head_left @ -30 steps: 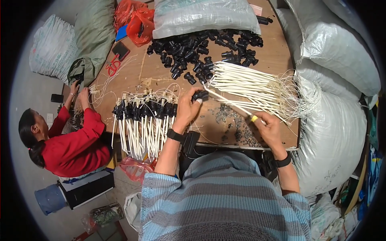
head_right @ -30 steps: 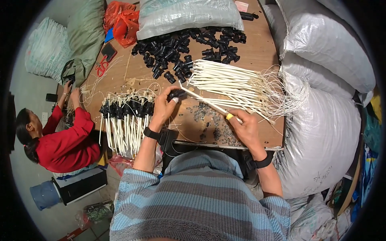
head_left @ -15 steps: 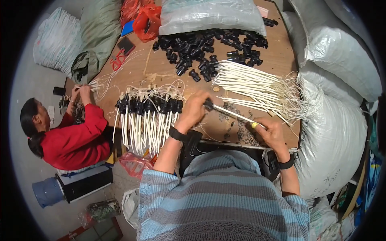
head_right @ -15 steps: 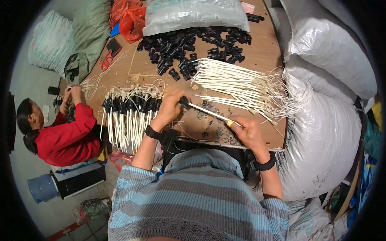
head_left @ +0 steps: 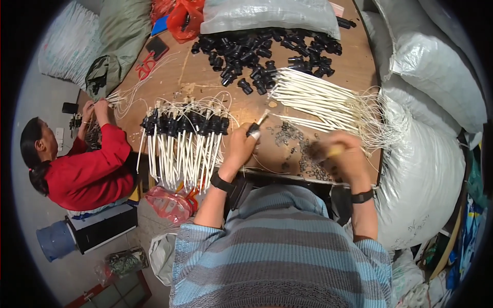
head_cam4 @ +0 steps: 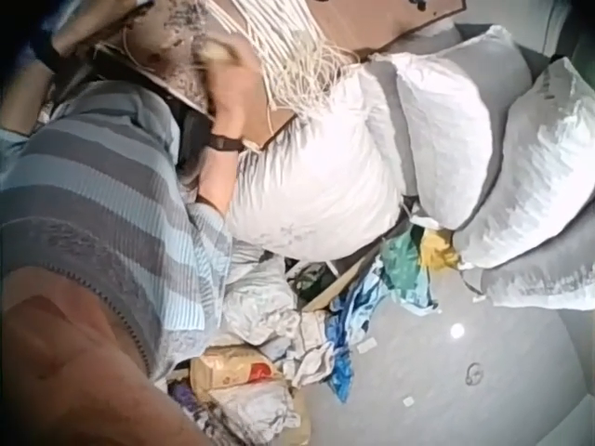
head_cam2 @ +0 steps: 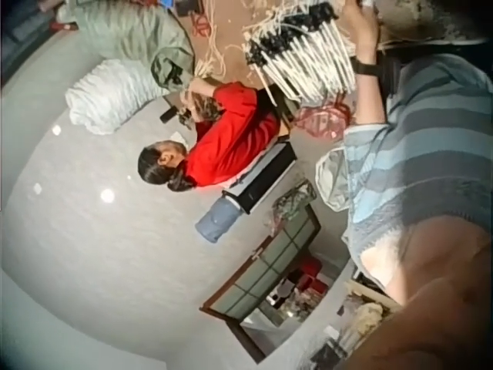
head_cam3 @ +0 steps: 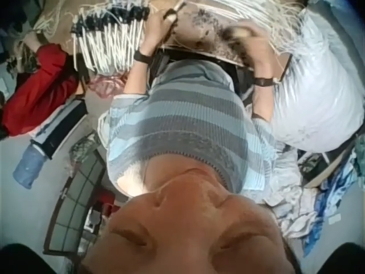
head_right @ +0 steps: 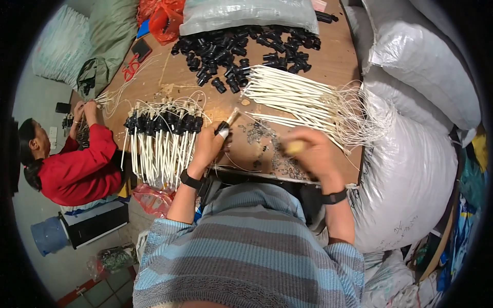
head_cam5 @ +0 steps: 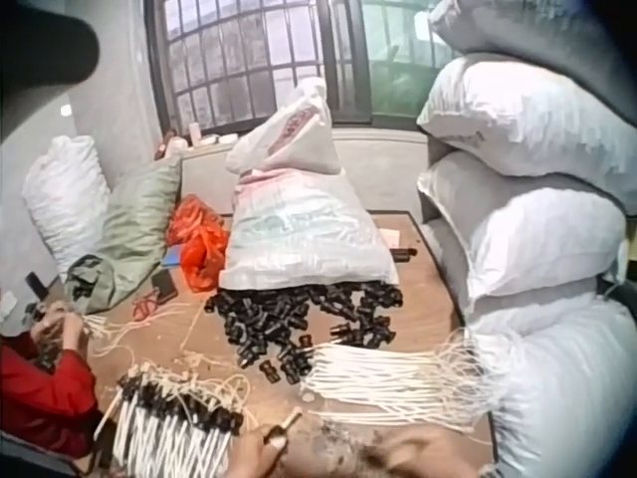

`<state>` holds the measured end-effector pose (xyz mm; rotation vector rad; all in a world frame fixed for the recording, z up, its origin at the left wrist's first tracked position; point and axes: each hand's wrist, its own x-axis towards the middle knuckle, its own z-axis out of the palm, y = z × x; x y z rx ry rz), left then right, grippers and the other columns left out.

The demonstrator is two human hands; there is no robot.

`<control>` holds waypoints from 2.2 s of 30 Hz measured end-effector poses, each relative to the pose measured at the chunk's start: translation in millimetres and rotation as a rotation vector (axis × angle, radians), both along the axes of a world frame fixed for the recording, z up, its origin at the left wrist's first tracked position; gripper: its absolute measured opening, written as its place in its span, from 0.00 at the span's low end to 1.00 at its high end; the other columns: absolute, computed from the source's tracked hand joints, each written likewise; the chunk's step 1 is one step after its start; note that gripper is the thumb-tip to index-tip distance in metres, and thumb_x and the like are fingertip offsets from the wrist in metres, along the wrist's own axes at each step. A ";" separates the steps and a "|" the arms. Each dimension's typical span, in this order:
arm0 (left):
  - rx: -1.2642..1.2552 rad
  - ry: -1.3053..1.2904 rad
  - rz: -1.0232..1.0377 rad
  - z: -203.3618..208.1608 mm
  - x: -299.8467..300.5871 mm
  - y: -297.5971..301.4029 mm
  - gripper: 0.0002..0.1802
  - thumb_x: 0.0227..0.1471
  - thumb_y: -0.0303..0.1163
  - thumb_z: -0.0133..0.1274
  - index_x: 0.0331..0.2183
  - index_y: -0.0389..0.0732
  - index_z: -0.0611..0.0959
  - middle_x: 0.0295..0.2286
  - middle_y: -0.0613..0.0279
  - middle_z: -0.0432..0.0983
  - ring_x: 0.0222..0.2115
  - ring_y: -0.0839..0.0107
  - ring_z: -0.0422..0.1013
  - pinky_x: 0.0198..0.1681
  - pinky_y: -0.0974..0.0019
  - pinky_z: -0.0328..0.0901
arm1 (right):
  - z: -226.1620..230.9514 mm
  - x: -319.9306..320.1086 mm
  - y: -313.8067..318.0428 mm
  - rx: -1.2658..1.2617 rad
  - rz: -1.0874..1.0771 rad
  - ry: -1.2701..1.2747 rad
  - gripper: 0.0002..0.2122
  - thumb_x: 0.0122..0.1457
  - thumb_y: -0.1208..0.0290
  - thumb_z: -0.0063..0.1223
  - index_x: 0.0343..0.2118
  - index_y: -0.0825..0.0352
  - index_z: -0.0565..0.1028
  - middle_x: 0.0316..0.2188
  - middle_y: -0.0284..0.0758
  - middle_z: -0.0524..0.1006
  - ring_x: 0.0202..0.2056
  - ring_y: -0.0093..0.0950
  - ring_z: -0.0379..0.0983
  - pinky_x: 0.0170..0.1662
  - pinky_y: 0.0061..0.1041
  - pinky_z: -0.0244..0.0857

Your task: The person picks up a white wire and a small metal piece, slides the metal piece onto the wire end, and then places the assembled wire onto a pile on the table.

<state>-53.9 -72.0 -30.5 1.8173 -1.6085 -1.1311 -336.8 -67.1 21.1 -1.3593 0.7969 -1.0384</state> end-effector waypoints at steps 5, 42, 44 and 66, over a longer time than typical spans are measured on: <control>0.009 0.539 0.040 11.2 -45.0 3.9 0.06 0.49 0.23 0.55 0.32 0.33 0.81 0.23 0.69 0.75 0.19 0.83 0.68 0.22 0.77 0.63 | -34.7 62.0 15.2 -0.426 0.018 0.807 0.07 0.49 0.72 0.60 0.31 0.64 0.74 0.26 0.39 0.75 0.24 0.37 0.73 0.26 0.29 0.66; -0.343 -0.095 -0.379 13.2 -35.3 13.9 0.24 0.39 0.14 0.47 0.43 0.38 0.75 0.38 0.50 0.74 0.41 0.49 0.70 0.44 0.56 0.65 | -35.8 65.6 13.1 -0.276 -0.264 0.679 0.04 0.48 0.75 0.55 0.27 0.64 0.74 0.18 0.42 0.72 0.22 0.45 0.71 0.24 0.40 0.64; -0.301 -0.057 -0.393 19.8 -39.5 14.8 0.24 0.39 0.14 0.48 0.43 0.38 0.75 0.38 0.50 0.74 0.41 0.50 0.70 0.43 0.56 0.66 | -35.4 67.2 13.4 -0.309 -0.169 0.633 0.05 0.48 0.76 0.55 0.29 0.64 0.74 0.19 0.43 0.73 0.23 0.46 0.72 0.25 0.40 0.65; -0.368 0.491 0.029 -2.0 -30.3 16.0 0.14 0.37 0.14 0.56 0.30 0.41 0.79 0.31 0.63 0.75 0.36 0.68 0.71 0.36 0.70 0.66 | -34.9 70.6 19.3 -0.378 -0.197 0.820 0.09 0.48 0.77 0.54 0.35 0.63 0.75 0.27 0.42 0.76 0.28 0.45 0.75 0.28 0.37 0.67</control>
